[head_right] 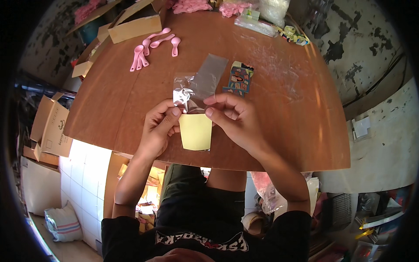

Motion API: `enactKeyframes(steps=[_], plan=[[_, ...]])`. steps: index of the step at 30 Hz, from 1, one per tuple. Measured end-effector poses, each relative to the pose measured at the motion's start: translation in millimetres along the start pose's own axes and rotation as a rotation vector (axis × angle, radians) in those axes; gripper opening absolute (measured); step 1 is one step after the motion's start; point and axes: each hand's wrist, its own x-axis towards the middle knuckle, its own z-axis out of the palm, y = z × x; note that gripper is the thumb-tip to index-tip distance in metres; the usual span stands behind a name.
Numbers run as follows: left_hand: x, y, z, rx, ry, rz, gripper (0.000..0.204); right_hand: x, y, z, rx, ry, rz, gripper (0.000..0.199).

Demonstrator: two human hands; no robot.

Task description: The person repeatedly picks up pink plastic spoons and places them into small clear plastic bags along with yellow sticky notes. The person seals each bag and sets it aside on the table. The process is repeated multiple times with the same items.

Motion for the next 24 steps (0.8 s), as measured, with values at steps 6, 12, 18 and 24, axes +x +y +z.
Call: enactKeyframes(steps=[6,12,18,24], plan=[[-1.5,-3.6,2.5,0.087,0.058,0.016,0.027,-2.2,8.4,4.0,0.006,0.038,-0.125,0.016],[-5.0,-3.0,-3.0,0.13,0.021,0.019,0.028,-4.6,7.5,0.0,-0.053,0.052,-0.078,0.013],[-9.2,-1.2,-5.3,0.049,-0.024,0.043,0.025,-4.4,12.8,-4.3,0.008,-0.04,-0.174,0.015],[-10.9,-3.6,-11.0,-0.004,-0.047,0.057,0.021,-4.9,11.0,-4.1,-0.056,-0.096,-0.228,0.018]])
